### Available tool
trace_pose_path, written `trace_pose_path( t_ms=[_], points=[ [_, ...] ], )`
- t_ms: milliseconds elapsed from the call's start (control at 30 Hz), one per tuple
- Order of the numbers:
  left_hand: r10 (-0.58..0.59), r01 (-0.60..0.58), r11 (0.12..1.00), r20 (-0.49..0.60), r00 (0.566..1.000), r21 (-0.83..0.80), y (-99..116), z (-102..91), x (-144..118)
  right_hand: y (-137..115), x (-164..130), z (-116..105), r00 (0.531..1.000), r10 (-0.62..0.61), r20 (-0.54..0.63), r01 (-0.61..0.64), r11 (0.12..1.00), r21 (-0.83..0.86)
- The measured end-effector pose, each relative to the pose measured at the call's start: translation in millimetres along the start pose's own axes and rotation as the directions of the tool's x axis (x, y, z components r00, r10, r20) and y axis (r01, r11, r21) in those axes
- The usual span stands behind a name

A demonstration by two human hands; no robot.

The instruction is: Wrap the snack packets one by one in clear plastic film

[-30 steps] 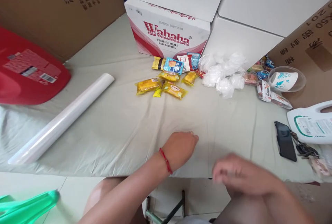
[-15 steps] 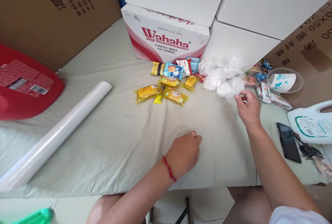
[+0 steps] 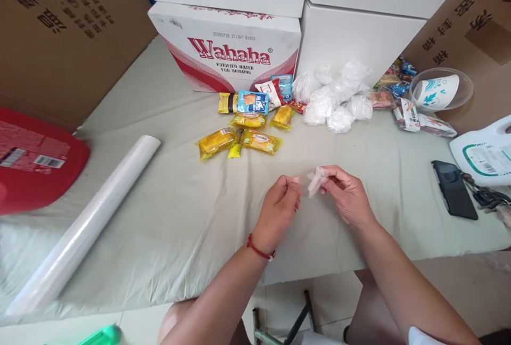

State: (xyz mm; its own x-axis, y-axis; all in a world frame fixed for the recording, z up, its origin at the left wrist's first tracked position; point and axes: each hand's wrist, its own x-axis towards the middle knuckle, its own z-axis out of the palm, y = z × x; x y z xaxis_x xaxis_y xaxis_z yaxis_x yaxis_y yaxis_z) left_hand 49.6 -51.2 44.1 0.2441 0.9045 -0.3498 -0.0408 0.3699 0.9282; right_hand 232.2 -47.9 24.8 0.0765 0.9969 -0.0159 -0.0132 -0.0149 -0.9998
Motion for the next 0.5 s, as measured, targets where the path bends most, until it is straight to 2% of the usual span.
trace_pose_path(
  t_ms=[100,233,300,400,500],
  points=[
    [-0.044,0.047,0.997,0.053,0.998,-0.059,-1.3,1.0,-0.6,-3.4,-4.4,0.7,0.994,-0.1,0.054,0.104,0.992,-0.065],
    [0.05,-0.052,0.999,0.114,0.992,0.012,-4.4,2.0,-0.3,-4.6,-2.7,7.4,0.989,-0.118,0.086,0.126,0.988,-0.094],
    [0.071,-0.076,0.996,0.074,0.995,0.056,-6.8,0.9,0.8,-3.0,-0.6,9.0,0.994,-0.078,0.072,0.081,0.996,-0.032],
    [0.134,-0.122,0.979,-0.062,0.989,0.166,-8.9,-1.6,2.5,-1.3,1.5,8.7,0.997,0.056,0.048,-0.061,0.992,0.112],
    [0.188,-0.165,0.972,-0.133,0.973,0.168,-9.5,-2.2,4.3,-0.8,1.8,9.2,0.981,0.133,0.139,-0.148,0.984,0.1]
  ],
)
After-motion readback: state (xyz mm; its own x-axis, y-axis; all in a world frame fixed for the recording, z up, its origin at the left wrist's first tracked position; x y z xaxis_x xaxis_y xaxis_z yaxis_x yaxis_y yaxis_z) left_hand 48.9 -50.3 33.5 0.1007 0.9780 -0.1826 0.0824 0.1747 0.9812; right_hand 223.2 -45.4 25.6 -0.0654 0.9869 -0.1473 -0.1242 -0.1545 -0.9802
